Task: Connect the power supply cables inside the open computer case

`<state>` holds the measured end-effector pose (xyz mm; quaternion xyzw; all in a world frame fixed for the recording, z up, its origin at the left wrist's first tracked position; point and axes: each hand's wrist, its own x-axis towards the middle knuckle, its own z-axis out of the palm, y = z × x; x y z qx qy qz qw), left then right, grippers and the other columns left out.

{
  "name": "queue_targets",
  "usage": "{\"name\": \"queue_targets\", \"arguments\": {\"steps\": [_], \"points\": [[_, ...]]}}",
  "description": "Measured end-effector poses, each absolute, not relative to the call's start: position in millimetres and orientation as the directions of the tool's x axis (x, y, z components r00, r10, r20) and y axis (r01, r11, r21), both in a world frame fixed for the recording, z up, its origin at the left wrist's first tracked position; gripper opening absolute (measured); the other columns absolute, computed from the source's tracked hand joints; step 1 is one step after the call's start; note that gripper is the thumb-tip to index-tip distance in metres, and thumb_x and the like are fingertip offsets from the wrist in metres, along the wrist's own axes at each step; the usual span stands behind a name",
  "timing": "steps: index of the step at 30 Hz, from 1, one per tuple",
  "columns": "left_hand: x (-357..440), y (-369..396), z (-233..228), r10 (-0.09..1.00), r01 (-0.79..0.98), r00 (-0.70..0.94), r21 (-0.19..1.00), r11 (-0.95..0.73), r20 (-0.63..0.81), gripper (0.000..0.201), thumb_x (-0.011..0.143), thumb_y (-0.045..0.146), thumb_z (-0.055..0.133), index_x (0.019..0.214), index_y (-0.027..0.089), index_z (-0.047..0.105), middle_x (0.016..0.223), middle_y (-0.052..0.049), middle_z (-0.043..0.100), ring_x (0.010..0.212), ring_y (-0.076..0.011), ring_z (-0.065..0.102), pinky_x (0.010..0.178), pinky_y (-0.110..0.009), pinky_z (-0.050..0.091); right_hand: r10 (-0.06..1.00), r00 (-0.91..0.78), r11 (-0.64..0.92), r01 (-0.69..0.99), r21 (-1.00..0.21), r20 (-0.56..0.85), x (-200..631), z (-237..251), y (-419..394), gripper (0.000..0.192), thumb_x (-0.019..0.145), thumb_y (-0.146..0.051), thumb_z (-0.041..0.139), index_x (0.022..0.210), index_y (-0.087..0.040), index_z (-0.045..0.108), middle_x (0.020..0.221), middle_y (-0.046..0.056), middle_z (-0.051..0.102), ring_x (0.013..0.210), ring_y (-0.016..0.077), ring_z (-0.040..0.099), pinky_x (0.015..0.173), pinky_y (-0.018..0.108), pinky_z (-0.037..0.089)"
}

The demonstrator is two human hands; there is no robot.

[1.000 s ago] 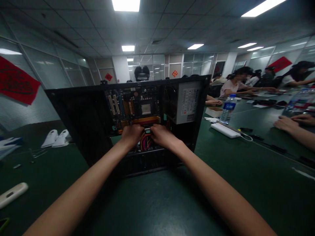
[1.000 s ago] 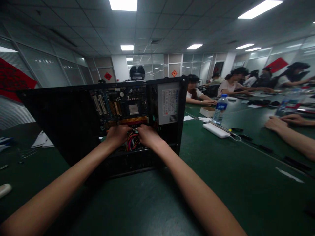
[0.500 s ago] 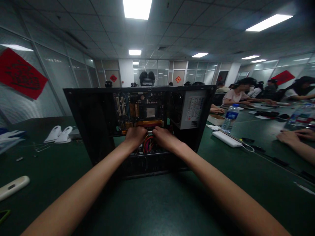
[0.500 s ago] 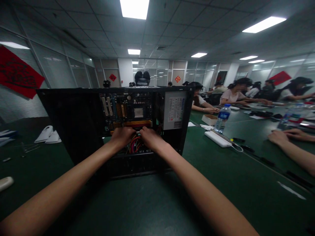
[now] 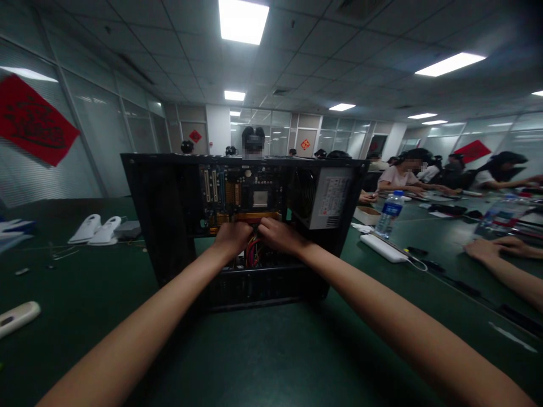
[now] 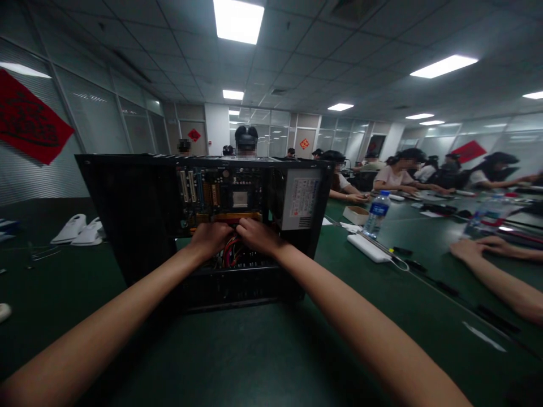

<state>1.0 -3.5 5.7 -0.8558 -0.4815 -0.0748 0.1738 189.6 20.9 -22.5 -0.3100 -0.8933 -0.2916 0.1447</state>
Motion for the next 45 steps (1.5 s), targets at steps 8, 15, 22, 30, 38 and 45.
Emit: {"name": "queue_targets", "arguments": {"steps": [8,15,22,30,38,45], "points": [[-1,-5,7,0.805,0.855,0.518,-0.201,-0.478,0.290,0.030,0.097,0.030,0.049,0.100,0.015,0.074,0.104,-0.015,0.075,0.098,-0.0326,0.072,0.074,-0.037,0.054,0.429,-0.786,0.653,0.610,0.449,0.445,191,-31,26,0.011,0.099,-0.014,0.051,0.096,-0.013,0.061,0.095,0.011,0.060,0.089,0.0231,0.052,0.075,0.032,0.040],[-2,-3,6,0.804,0.855,0.519,-0.172,-0.490,0.290,0.031,0.098,0.030,0.048,0.104,0.015,0.074,0.106,-0.017,0.075,0.102,-0.0338,0.071,0.080,-0.041,0.055,0.457,-0.773,0.644,0.629,0.436,0.440,191,-32,24,0.011,0.101,-0.016,0.050,0.098,-0.013,0.061,0.098,0.010,0.060,0.088,0.0213,0.054,0.071,0.030,0.039],[-4,0,5,0.796,0.850,0.528,-0.184,-0.495,0.297,0.033,0.099,0.029,0.044,0.105,0.016,0.074,0.107,-0.016,0.075,0.101,-0.0335,0.071,0.077,-0.040,0.055,0.494,-0.748,0.630,0.659,0.412,0.442,189,-27,21,0.008,0.098,-0.012,0.052,0.099,-0.013,0.060,0.102,0.011,0.060,0.095,0.0224,0.055,0.077,0.030,0.039],[-5,1,6,0.803,0.848,0.530,-0.159,-0.506,0.273,0.032,0.099,0.032,0.045,0.108,0.020,0.073,0.111,-0.014,0.074,0.102,-0.0311,0.071,0.077,-0.036,0.054,0.529,-0.743,0.565,0.669,0.483,0.410,186,-16,15,0.015,0.101,-0.015,0.048,0.100,-0.011,0.062,0.103,0.013,0.063,0.096,0.0261,0.054,0.082,0.036,0.036],[-6,-5,7,0.809,0.854,0.518,-0.121,-0.506,0.276,0.033,0.099,0.031,0.044,0.110,0.020,0.073,0.113,-0.014,0.074,0.102,-0.0299,0.071,0.079,-0.036,0.053,0.522,-0.745,0.565,0.666,0.487,0.414,188,-20,18,0.017,0.101,-0.015,0.046,0.102,-0.012,0.062,0.103,0.013,0.064,0.098,0.0268,0.053,0.083,0.037,0.036],[-6,-5,6,0.835,0.873,0.477,-0.037,-0.487,0.274,0.033,0.097,0.030,0.045,0.111,0.023,0.074,0.114,-0.012,0.074,0.102,-0.0299,0.071,0.082,-0.037,0.052,0.521,-0.749,0.561,0.662,0.497,0.410,188,-24,23,0.016,0.100,-0.016,0.048,0.104,-0.012,0.062,0.103,0.013,0.063,0.098,0.0267,0.055,0.080,0.037,0.037]]}}
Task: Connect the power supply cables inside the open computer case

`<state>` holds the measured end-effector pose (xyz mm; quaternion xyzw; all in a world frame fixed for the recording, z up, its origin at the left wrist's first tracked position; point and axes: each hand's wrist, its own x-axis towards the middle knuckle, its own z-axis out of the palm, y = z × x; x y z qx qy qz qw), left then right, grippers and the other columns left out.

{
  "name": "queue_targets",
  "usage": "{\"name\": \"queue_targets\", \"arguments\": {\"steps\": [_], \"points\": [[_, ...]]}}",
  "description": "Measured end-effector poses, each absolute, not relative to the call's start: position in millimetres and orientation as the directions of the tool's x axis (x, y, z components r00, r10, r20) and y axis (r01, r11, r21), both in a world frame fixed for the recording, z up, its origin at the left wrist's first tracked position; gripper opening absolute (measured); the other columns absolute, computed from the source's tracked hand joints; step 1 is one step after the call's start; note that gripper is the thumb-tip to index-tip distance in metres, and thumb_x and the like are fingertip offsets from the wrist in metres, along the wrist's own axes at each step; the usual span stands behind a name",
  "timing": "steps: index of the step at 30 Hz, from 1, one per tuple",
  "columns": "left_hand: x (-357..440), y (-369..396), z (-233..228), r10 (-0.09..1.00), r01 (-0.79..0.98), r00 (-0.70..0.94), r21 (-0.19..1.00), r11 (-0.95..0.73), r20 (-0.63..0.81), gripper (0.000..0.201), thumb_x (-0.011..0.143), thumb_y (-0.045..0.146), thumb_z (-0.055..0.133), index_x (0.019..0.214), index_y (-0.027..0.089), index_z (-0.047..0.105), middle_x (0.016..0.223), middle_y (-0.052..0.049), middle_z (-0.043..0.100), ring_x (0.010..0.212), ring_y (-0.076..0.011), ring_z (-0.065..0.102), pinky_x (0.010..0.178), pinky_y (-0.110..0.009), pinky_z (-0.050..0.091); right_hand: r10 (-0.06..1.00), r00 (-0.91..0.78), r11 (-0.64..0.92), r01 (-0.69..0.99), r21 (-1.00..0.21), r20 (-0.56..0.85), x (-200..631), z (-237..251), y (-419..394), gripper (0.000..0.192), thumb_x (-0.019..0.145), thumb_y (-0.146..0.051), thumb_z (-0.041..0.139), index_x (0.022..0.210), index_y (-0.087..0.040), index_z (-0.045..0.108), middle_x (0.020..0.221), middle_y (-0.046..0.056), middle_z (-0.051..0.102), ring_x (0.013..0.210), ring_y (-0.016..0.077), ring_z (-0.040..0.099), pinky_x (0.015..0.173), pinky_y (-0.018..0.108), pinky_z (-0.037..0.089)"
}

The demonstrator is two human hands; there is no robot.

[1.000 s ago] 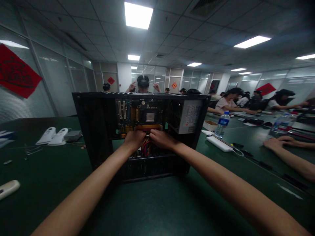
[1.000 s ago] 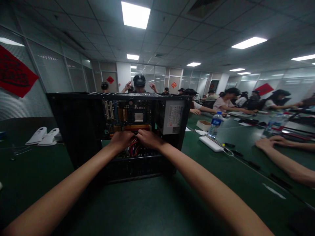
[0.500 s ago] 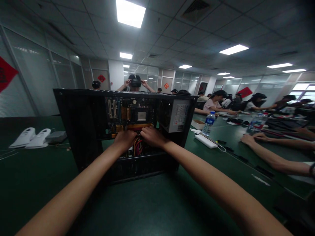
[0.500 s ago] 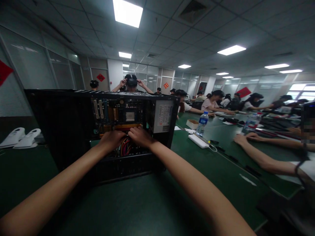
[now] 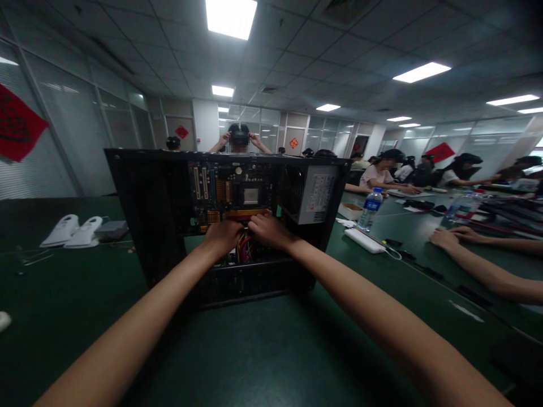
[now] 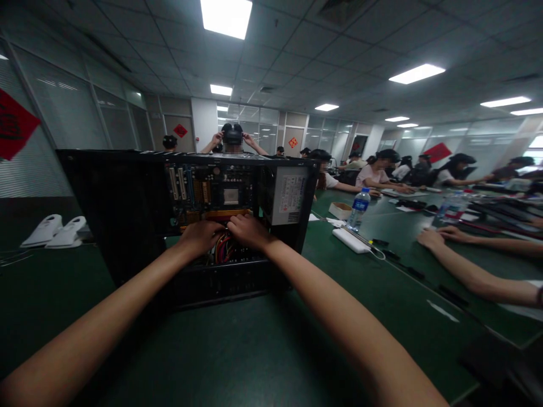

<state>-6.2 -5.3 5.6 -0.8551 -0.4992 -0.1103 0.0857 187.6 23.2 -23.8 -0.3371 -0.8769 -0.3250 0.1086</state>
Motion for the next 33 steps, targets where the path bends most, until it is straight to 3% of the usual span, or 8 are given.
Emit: {"name": "queue_targets", "arguments": {"steps": [6,14,17,22,33], "points": [[-6,-3,3,0.838,0.880,0.458,-0.017,-0.475,0.298,0.034,0.098,0.034,0.045,0.115,0.024,0.074,0.115,-0.011,0.074,0.105,-0.0290,0.070,0.087,-0.038,0.052,0.532,-0.743,0.564,0.669,0.485,0.406,187,-22,23,0.015,0.100,-0.015,0.048,0.104,-0.011,0.062,0.104,0.014,0.063,0.099,0.0266,0.054,0.081,0.036,0.037],[-7,2,-1,0.841,0.891,0.432,-0.012,-0.453,0.325,0.032,0.098,0.037,0.047,0.109,0.025,0.075,0.108,-0.010,0.076,0.100,-0.0276,0.072,0.079,-0.034,0.051,0.544,-0.734,0.554,0.678,0.483,0.407,185,-15,16,0.017,0.100,-0.017,0.047,0.104,-0.012,0.063,0.107,0.015,0.066,0.103,0.0279,0.057,0.088,0.039,0.037],[-7,5,-2,0.833,0.885,0.436,0.003,-0.465,0.342,0.030,0.098,0.036,0.048,0.108,0.026,0.075,0.106,-0.008,0.077,0.099,-0.0265,0.072,0.078,-0.032,0.051,0.609,-0.690,0.543,0.723,0.427,0.393,182,-14,13,0.014,0.098,-0.017,0.051,0.104,-0.011,0.063,0.105,0.015,0.069,0.102,0.0277,0.060,0.087,0.038,0.040],[-8,6,-3,0.835,0.883,0.431,0.033,-0.469,0.341,0.029,0.097,0.034,0.049,0.107,0.027,0.076,0.107,-0.008,0.077,0.099,-0.0266,0.072,0.078,-0.033,0.051,0.701,-0.608,0.522,0.793,0.313,0.373,180,-16,11,0.016,0.096,-0.018,0.055,0.109,-0.013,0.062,0.108,0.012,0.071,0.097,0.0248,0.066,0.073,0.031,0.043],[-7,2,1,0.844,0.882,0.436,0.037,-0.469,0.312,0.030,0.097,0.033,0.049,0.108,0.026,0.076,0.106,-0.008,0.077,0.101,-0.0250,0.072,0.079,-0.031,0.050,0.702,-0.576,0.590,0.800,0.112,0.419,189,-15,2,0.016,0.089,-0.011,0.056,0.104,-0.013,0.062,0.106,0.012,0.070,0.100,0.0221,0.065,0.077,0.028,0.044]]}}
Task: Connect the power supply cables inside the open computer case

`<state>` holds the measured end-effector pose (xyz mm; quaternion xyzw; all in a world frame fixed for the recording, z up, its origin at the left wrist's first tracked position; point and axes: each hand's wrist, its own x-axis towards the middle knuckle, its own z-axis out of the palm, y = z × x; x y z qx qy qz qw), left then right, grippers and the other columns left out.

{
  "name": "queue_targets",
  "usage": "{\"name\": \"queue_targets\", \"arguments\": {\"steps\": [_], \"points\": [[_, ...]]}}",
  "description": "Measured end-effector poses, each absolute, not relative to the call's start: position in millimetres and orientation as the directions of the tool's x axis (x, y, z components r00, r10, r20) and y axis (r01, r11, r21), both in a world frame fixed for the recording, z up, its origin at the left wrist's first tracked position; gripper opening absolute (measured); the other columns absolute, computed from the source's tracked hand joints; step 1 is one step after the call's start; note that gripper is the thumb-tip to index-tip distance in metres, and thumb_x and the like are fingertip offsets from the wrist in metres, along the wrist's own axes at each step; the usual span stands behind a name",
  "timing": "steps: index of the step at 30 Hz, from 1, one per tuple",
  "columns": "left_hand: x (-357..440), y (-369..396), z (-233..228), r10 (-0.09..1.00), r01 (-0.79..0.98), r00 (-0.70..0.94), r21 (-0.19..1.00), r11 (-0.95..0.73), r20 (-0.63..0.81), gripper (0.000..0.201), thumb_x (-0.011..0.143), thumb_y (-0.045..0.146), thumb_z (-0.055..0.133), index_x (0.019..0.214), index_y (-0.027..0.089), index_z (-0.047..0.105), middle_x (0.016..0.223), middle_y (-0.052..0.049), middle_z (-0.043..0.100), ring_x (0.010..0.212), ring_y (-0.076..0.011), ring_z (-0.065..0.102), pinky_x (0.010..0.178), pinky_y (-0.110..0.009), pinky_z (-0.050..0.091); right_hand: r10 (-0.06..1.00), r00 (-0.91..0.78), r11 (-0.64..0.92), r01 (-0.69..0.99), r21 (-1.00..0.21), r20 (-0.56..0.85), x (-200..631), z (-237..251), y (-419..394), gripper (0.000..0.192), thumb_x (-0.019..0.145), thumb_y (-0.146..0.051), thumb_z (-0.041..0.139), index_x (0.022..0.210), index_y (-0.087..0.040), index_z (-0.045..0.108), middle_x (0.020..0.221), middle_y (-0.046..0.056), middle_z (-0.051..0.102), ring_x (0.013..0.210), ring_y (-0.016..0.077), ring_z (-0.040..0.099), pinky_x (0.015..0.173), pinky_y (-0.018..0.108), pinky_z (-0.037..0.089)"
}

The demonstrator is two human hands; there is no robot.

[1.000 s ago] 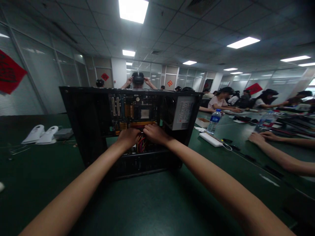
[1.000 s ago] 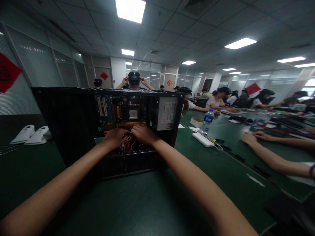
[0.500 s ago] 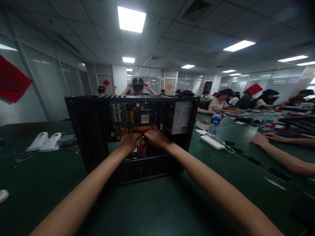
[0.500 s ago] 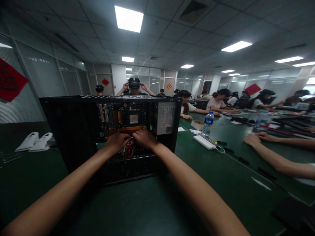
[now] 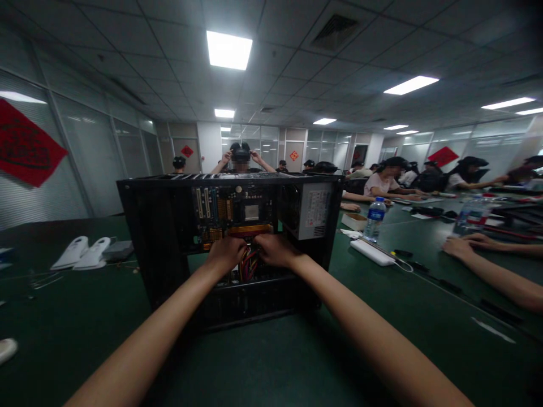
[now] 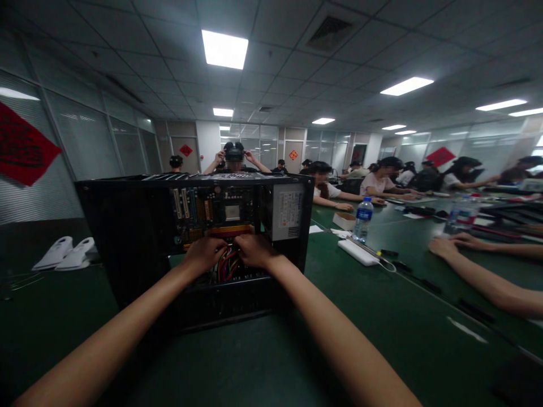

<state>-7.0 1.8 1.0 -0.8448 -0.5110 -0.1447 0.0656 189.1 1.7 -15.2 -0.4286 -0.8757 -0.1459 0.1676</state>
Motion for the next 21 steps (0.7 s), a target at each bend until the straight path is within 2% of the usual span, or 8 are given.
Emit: {"name": "queue_targets", "arguments": {"steps": [11,17,21], "points": [[-3.5,-1.6,3.1,0.850,0.890,0.427,0.024,-0.456,0.309,0.030,0.097,0.033,0.048,0.108,0.027,0.076,0.109,-0.007,0.077,0.102,-0.0255,0.071,0.078,-0.032,0.050,0.706,-0.549,0.591,0.805,0.054,0.447,191.2,-18.1,6.0,0.022,0.086,-0.006,0.057,0.106,-0.015,0.062,0.109,0.011,0.070,0.102,0.0223,0.065,0.078,0.028,0.045],[-3.7,0.3,1.0,0.843,0.889,0.430,0.013,-0.458,0.323,0.032,0.096,0.034,0.047,0.108,0.027,0.076,0.106,-0.007,0.077,0.099,-0.0274,0.072,0.078,-0.034,0.051,0.692,-0.560,0.593,0.801,0.085,0.455,192.7,-21.1,8.6,0.019,0.088,-0.007,0.055,0.105,-0.014,0.061,0.109,0.012,0.070,0.104,0.0227,0.064,0.080,0.028,0.044],[-3.0,-0.6,0.3,0.856,0.913,0.385,-0.004,-0.409,0.344,0.034,0.096,0.038,0.047,0.106,0.028,0.078,0.103,-0.009,0.078,0.096,-0.0303,0.072,0.077,-0.037,0.052,0.706,-0.558,0.564,0.816,0.131,0.437,191.5,-21.1,6.8,0.018,0.090,-0.009,0.053,0.106,-0.014,0.061,0.109,0.012,0.070,0.101,0.0239,0.065,0.075,0.029,0.044]]}}
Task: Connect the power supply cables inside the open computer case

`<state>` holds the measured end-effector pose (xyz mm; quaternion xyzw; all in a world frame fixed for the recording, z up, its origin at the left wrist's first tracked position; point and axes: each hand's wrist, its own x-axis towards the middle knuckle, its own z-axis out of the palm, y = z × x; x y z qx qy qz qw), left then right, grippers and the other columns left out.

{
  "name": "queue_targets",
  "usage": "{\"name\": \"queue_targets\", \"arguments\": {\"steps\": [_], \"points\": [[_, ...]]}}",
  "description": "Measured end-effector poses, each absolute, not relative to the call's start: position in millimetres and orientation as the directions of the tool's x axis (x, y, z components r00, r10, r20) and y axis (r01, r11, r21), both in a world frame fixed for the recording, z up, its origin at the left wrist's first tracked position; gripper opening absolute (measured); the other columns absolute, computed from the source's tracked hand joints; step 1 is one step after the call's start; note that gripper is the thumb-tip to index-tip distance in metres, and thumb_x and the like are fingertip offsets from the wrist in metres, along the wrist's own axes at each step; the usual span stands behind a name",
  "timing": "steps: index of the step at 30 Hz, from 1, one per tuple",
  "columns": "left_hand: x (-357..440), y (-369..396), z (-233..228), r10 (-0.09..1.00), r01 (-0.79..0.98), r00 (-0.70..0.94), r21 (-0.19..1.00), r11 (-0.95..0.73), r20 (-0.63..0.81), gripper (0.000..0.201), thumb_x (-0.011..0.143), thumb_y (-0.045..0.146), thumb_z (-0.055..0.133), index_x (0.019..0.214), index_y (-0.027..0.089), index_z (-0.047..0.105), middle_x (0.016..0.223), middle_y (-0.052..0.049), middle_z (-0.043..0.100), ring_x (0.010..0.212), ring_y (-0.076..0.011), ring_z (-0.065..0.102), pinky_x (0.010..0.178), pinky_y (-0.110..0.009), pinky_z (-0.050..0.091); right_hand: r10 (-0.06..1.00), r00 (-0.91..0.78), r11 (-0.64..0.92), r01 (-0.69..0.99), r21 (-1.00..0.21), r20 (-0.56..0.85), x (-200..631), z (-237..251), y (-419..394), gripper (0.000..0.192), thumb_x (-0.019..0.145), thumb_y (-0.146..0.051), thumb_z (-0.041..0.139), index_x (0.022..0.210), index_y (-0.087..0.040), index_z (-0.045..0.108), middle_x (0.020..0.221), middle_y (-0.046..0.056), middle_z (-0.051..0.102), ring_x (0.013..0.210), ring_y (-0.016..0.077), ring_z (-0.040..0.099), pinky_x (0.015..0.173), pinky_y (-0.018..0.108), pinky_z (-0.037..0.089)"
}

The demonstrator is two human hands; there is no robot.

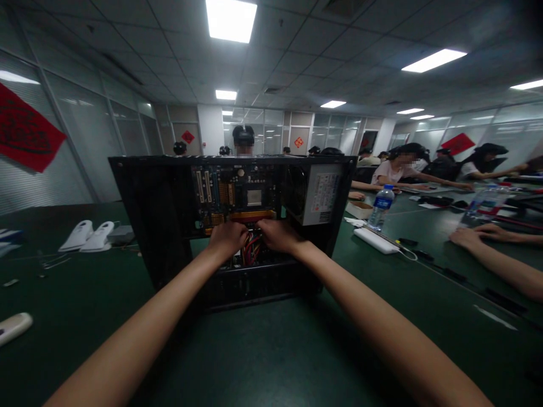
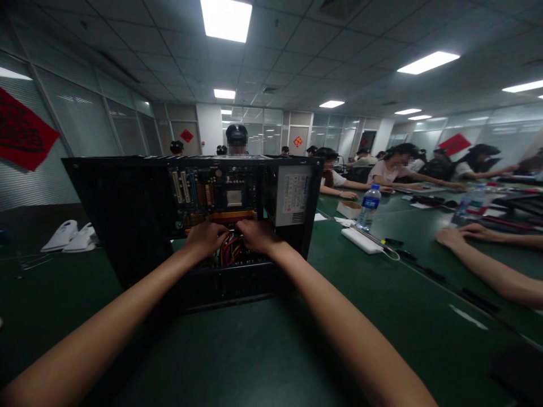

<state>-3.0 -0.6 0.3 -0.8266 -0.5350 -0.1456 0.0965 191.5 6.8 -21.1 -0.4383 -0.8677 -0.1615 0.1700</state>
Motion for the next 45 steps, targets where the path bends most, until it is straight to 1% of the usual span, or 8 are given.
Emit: {"name": "queue_targets", "arguments": {"steps": [11,16,20,24,29,38,41,45], "points": [[1,-1,2,0.858,0.918,0.388,-0.064,-0.391,0.336,0.036,0.094,0.037,0.046,0.104,0.024,0.079,0.101,-0.012,0.077,0.094,-0.0340,0.073,0.074,-0.041,0.053,0.766,-0.519,0.523,0.846,0.101,0.378,188,-16,0,0.025,0.092,-0.014,0.051,0.117,-0.015,0.057,0.118,0.012,0.068,0.105,0.0247,0.063,0.075,0.030,0.043],[-1,-6,3,0.851,0.906,0.406,-0.029,-0.421,0.333,0.034,0.096,0.035,0.046,0.104,0.023,0.077,0.102,-0.011,0.077,0.094,-0.0311,0.073,0.074,-0.037,0.051,0.768,-0.531,0.507,0.845,0.168,0.358,189,-14,0,0.022,0.093,-0.014,0.050,0.113,-0.015,0.060,0.114,0.012,0.068,0.103,0.0255,0.064,0.074,0.031,0.043],[-5,-11,2,0.810,0.869,0.473,-0.031,-0.494,0.347,0.034,0.099,0.036,0.043,0.104,0.023,0.074,0.101,-0.009,0.077,0.096,-0.0301,0.072,0.075,-0.037,0.052,0.771,-0.511,0.507,0.854,0.121,0.381,189,-8,-6,0.019,0.095,-0.012,0.047,0.108,-0.015,0.061,0.113,0.012,0.068,0.103,0.0222,0.063,0.078,0.029,0.043],[-4,-17,1,0.710,0.778,0.622,-0.156,-0.609,0.330,0.033,0.098,0.038,0.045,0.114,0.018,0.066,0.098,-0.012,0.076,0.089,-0.0310,0.073,0.072,-0.038,0.053,0.716,-0.532,0.552,0.828,0.101,0.452,182,-6,-16,0.017,0.096,-0.013,0.047,0.103,-0.014,0.063,0.108,0.012,0.066,0.103,0.0222,0.059,0.081,0.029,0.043],[1,-23,3,0.701,0.747,0.665,-0.244,-0.618,0.259,0.028,0.093,0.030,0.050,0.098,0.011,0.069,0.094,-0.017,0.075,0.086,-0.0338,0.073,0.075,-0.042,0.055,0.592,-0.626,0.721,0.693,0.013,0.507,175,-6,-24,0.030,0.089,-0.008,0.051,0.117,-0.013,0.060,0.115,0.012,0.064,0.109,0.0234,0.054,0.093,0.033,0.043],[-3,-20,-1,0.749,0.767,0.641,-0.137,-0.626,0.166,0.022,0.090,0.015,0.049,0.100,0.009,0.068,0.097,-0.018,0.074,0.089,-0.0315,0.073,0.075,-0.038,0.055,0.572,-0.685,0.806,0.572,-0.153,0.450,181,-9,-20,0.039,0.090,-0.017,0.057,0.129,-0.012,0.055,0.123,0.015,0.063,0.114,0.0261,0.057,0.098,0.039,0.044],[-5,-23,2,0.679,0.695,0.714,-0.055,-0.717,0.169,0.021,0.088,0.017,0.055,0.105,0.010,0.066,0.104,-0.017,0.073,0.094,-0.0298,0.072,0.076,-0.035,0.054,0.594,-0.666,0.797,0.564,-0.217,0.451,182,-11,-20,0.038,0.090,-0.018,0.059,0.128,-0.012,0.055,0.123,0.015,0.064,0.114,0.0268,0.058,0.097,0.039,0.044],[-4,-31,7,0.541,0.540,0.817,0.064,-0.839,0.198,0.021,0.087,0.016,0.060,0.108,0.015,0.065,0.111,-0.013,0.073,0.095,-0.0250,0.071,0.075,-0.030,0.053,0.650,-0.646,0.760,0.572,-0.310,0.400,183,-16,-17,0.019,0.087,-0.016,0.060,0.106,-0.014,0.062,0.107,0.011,0.067,0.102,0.0246,0.061,0.089,0.034,0.044]]}}
